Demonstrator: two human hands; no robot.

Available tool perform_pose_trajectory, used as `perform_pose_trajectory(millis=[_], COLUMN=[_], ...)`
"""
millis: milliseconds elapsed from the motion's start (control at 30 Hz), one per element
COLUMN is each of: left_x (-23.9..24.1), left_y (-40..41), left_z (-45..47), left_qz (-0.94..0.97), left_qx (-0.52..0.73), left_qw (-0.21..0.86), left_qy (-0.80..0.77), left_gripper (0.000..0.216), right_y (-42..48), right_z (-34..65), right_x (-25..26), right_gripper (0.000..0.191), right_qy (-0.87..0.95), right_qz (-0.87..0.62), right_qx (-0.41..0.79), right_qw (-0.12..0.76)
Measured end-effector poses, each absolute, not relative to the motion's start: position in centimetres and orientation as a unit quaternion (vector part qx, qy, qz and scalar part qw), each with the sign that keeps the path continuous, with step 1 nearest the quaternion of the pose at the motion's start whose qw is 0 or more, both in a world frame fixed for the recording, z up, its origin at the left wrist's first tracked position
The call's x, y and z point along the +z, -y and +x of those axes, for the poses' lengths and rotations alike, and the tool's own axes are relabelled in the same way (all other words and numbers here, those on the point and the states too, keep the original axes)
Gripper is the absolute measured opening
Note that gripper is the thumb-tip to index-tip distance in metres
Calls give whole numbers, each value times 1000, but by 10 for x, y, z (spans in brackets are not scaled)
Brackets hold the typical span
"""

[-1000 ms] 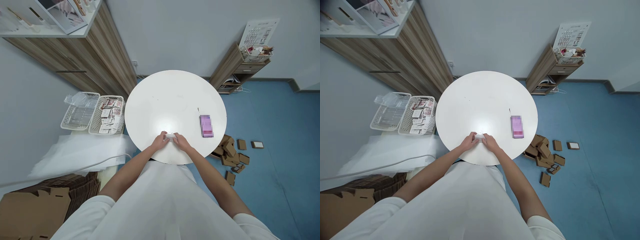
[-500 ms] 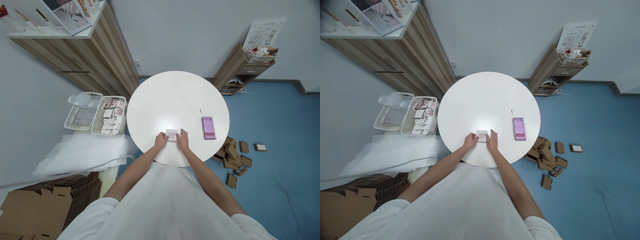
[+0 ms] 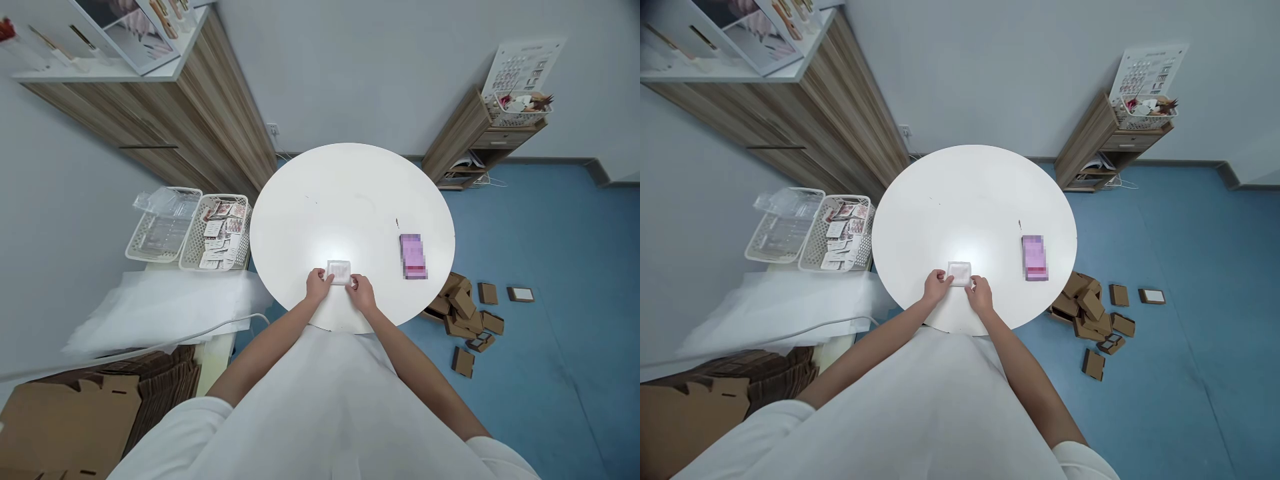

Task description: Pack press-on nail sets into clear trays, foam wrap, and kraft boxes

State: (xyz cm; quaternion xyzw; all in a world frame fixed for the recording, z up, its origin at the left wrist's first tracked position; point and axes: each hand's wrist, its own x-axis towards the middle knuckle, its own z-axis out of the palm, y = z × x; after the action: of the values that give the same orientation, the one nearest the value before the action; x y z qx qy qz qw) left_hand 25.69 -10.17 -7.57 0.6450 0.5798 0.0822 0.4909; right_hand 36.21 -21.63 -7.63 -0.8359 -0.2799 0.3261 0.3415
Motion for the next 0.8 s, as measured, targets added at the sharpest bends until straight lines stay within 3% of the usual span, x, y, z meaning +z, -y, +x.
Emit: perform_pose_trajectory(millis=[167, 467, 800], left_x=[-72, -63, -64], left_y=[110, 126, 128], left_z=[254, 257, 258], left_qz=[613, 535, 518], left_qx=[102, 105, 119], left_qw=[503, 518, 544], left_qy=[-600, -659, -649], left_gripper=[40, 45, 44], right_y=[222, 227, 218], right_z=[362, 380, 390], right_x=[-68, -62, -76], right_gripper=[49, 50, 55], right_qy=[192, 71, 129], right_qz=[-814, -713, -692], right_qx=[386, 509, 533], right_qw=[390, 478, 469])
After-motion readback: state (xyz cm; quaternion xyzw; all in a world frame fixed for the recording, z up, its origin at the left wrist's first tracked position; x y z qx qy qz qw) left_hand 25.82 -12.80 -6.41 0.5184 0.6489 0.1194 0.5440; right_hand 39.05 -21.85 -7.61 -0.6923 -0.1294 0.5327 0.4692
